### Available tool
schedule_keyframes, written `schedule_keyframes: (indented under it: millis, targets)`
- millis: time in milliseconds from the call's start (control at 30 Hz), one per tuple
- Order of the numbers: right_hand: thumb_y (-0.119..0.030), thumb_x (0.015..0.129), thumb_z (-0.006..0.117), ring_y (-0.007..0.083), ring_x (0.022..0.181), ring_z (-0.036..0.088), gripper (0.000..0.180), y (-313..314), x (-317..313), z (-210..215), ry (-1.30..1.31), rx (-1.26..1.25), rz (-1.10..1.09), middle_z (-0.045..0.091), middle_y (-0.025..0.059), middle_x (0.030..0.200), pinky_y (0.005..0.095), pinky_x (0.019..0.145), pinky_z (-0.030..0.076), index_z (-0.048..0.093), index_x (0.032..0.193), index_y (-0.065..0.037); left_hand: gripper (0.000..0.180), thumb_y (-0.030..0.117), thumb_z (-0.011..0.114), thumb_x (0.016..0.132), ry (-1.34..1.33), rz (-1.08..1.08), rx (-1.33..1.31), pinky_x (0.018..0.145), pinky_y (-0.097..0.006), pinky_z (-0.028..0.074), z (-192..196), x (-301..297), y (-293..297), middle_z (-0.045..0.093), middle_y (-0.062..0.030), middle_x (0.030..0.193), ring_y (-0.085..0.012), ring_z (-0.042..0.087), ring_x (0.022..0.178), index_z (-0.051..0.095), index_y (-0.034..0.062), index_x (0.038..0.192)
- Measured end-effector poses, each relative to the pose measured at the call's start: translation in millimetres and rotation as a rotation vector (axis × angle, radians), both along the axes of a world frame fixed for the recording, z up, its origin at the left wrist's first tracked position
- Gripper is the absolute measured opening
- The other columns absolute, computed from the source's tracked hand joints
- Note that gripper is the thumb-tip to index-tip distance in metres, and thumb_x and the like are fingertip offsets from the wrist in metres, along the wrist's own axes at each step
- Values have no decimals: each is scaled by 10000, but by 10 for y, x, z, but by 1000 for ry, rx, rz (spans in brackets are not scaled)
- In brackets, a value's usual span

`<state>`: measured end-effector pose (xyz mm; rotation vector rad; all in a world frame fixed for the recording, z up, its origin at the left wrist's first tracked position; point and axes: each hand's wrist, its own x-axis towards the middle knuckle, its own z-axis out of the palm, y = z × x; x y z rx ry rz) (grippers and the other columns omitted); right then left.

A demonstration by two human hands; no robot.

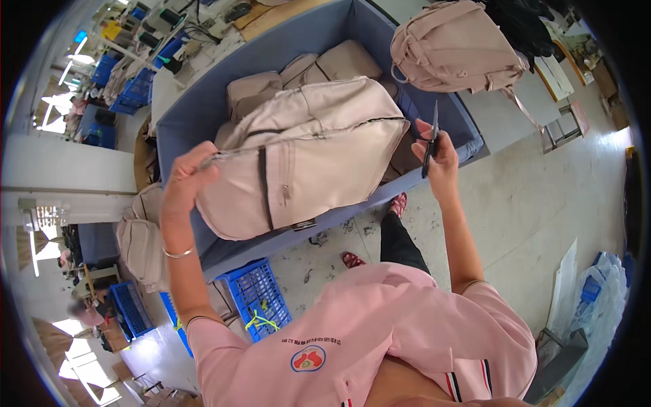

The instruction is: The recorder uses scissors to trim loose threads and excess material from beige backpacks in a factory setting.

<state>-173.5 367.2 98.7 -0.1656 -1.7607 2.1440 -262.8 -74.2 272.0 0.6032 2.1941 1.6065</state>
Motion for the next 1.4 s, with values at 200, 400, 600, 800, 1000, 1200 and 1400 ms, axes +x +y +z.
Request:
schedule_keyframes:
  millis: [200, 400, 600, 800, 1000, 1200, 1400]
  targets:
    - [-42, 845, 755, 50, 876, 508, 232, -642, 601, 39, -109, 107, 6, 623, 38, 1029, 213, 792, 473, 565, 978, -24, 201, 166, 724, 871, 85, 75, 29, 752, -215, 358, 54, 140, -433, 510, 56, 874, -55, 440, 818, 651, -13, 925]
    - [-14, 733, 757, 223, 808, 665, 349, -847, 964, 25, -108, 664, 57, 682, 105, 916, 314, 757, 521, 618, 1051, -53, 172, 149, 682, 901, -104, -240, -140, 743, -199, 358, -265, 128, -56, 485, 73, 817, -38, 427, 793, 614, -6, 872]
    - [-45, 735, 734, 326, 842, 687, 310, -970, 808, -771, -391, 621, 71, 683, 185, 933, 374, 719, 515, 615, 1020, -21, 180, 181, 679, 903, -107, -272, -294, 755, -218, 389, -1180, -367, 347, 533, 52, 817, -51, 476, 801, 645, 5, 889]
    - [-141, 759, 785, 273, 693, 593, 292, -853, 695, -888, -262, 548, 181, 625, 169, 784, 371, 655, 469, 601, 940, -5, 217, 230, 695, 841, 571, -315, -431, 863, -300, 446, -1627, -373, 855, 687, -45, 928, -205, 629, 869, 743, 82, 992]
    - [-220, 741, 830, 253, 676, 582, 358, -792, 660, -916, -309, 559, 202, 624, 142, 779, 370, 649, 467, 601, 931, -20, 201, 279, 684, 837, 561, -437, -630, 1020, -382, 322, -1658, -135, 1258, 698, -17, 926, -207, 609, 965, 762, 153, 974]
    - [-283, 740, 843, 297, 679, 580, 403, -1254, 220, -647, -251, 680, 87, 618, 145, 770, 376, 649, 472, 602, 941, -29, 194, 285, 693, 823, 468, -457, -630, 914, -374, 403, -1718, -283, 1280, 706, -42, 878, -221, 630, 895, 759, 126, 912]
    - [-113, 710, 845, 111, 668, 397, 336, -1192, 172, -919, -263, 509, 49, 440, -24, 699, 280, 578, 367, 546, 834, -24, 245, 369, 672, 773, 470, -400, -521, 972, -411, 382, -2056, -305, 1365, 732, -67, 862, -243, 672, 887, 775, 162, 852]
